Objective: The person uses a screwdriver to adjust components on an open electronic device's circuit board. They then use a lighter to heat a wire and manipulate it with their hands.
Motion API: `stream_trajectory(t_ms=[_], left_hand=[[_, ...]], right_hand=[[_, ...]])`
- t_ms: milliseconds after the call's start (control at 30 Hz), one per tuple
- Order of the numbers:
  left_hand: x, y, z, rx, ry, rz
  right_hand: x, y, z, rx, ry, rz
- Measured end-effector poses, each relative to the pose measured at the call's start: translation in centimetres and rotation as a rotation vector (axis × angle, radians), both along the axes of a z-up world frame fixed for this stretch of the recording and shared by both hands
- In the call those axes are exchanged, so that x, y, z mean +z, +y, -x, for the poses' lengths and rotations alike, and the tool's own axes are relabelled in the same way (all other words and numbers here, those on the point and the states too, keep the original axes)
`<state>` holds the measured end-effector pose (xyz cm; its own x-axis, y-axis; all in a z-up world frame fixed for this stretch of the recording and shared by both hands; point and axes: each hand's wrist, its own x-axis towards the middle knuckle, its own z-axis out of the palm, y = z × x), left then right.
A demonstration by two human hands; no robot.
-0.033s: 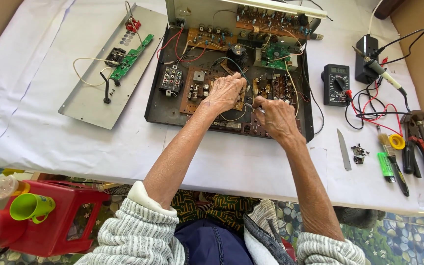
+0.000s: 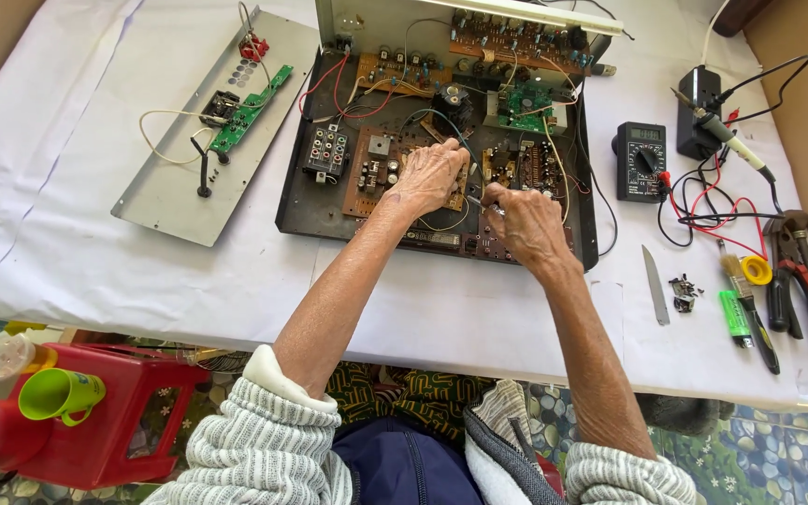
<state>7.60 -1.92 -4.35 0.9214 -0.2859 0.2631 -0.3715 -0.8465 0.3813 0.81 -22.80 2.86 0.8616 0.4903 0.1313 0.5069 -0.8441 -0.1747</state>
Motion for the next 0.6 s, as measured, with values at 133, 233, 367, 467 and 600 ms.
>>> stream_trajectory(t_ms=[133, 233, 367, 467, 600], left_hand=[[0.4, 0.1, 0.4, 0.001, 0.021, 0.037], [0.7, 0.1, 0.7, -0.012, 0.029, 0.04], [0.2, -0.1, 0.3, -0.003, 0.019, 0.048], [0.1, -0.2, 0.0, 0.0, 0.017, 0.052], [-0.4, 0.1, -0.2, -0.025, 0.017, 0.07]], right_hand=[[0.9, 0.2, 0.2, 0.03, -0.004, 0.033], [0.3, 0.0, 0.7, 0.014, -0.024, 0.017], [-0.7, -0.5, 0.7, -0.02, -0.023, -0.064], [-0.6, -0.3, 0.5, -0.017, -0.053, -0.026], [-0.7, -0.3, -0.3, 0.042, -0.104, 0.046]])
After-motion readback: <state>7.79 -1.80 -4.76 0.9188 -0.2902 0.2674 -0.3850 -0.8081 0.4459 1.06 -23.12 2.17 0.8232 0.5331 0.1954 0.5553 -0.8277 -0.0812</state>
